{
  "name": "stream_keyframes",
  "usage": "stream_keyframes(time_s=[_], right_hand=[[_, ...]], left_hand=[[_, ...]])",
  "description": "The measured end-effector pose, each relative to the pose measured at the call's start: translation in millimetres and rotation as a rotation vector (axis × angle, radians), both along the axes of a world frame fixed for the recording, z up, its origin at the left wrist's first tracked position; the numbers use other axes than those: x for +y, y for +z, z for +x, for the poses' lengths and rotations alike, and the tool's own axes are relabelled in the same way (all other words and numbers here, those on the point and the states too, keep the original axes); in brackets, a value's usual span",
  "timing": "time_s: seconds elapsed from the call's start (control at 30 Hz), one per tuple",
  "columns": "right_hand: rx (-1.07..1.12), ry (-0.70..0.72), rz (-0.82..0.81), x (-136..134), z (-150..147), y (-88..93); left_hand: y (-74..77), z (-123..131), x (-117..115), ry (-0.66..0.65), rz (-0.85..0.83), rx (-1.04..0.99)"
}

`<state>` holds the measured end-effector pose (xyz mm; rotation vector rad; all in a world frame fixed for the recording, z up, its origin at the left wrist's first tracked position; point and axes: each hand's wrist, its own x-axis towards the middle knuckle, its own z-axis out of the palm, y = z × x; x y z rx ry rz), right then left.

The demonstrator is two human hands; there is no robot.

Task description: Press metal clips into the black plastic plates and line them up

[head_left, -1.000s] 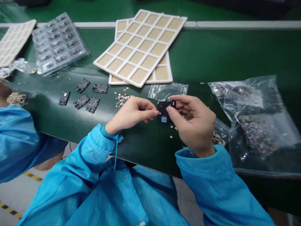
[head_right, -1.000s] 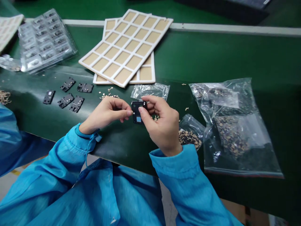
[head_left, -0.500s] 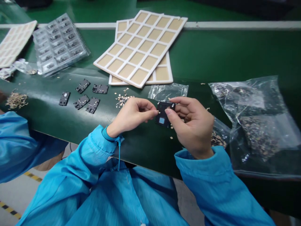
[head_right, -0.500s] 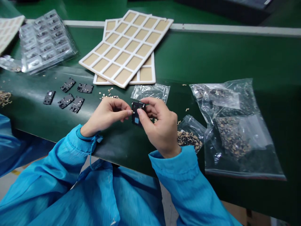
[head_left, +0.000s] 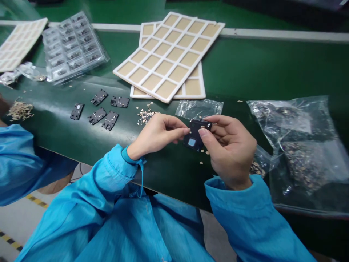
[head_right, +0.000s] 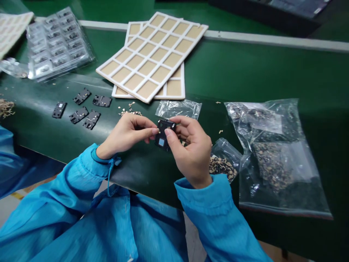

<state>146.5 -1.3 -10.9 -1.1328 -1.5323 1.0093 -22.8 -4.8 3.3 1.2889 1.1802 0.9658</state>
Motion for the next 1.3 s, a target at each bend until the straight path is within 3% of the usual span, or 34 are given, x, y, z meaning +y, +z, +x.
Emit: stream_keyframes(time_s=[0.27, 0.53, 0.67, 0.8, 0.9, 1.0, 1.1, 1.2, 1.3], right_hand=[[0.094, 0.169, -0.218, 8.4, -2.0, -5.8], [0.183, 0.174, -0.236, 8.1, 0.0, -7.8], [0.253, 0.217, -0.332, 11.8, 2.0, -9.7], [0.354, 0.383, -0.547, 12.6, -0.4, -5.0], [0.361, 0.506, -0.666, 11.7, -1.2, -1.9], [0.302, 0.468, -0.632, 13.5, 1.8, -2.9], [0.296, 0.343, -0.471, 16.6, 7.6, -1.1], [0.384, 0.43, -0.402, 17.7, 13.3, 6.4], [0.37, 0.479, -0.393, 16.6, 16.3, 12.5]], left_hand=[[0.3, 2.9, -4.0, -0.038, 0.013, -0.02], [1.8, 1.3, -4.4, -0.104, 0.083, -0.066], [1.1, -1.7, -3.4, -0.051, 0.256, -0.014], [-1.2, -5.9, -1.9, -0.099, 0.512, 0.136], [-3.3, -7.8, -1.2, -0.101, 0.585, 0.147], [-3.2, -8.0, -1.4, -0.09, 0.505, 0.083], [0.1, -7.9, -0.9, -0.099, 0.276, -0.036], [4.1, -8.4, 1.1, -0.103, 0.082, -0.17], [6.3, -9.1, 2.4, -0.107, -0.005, -0.254]])
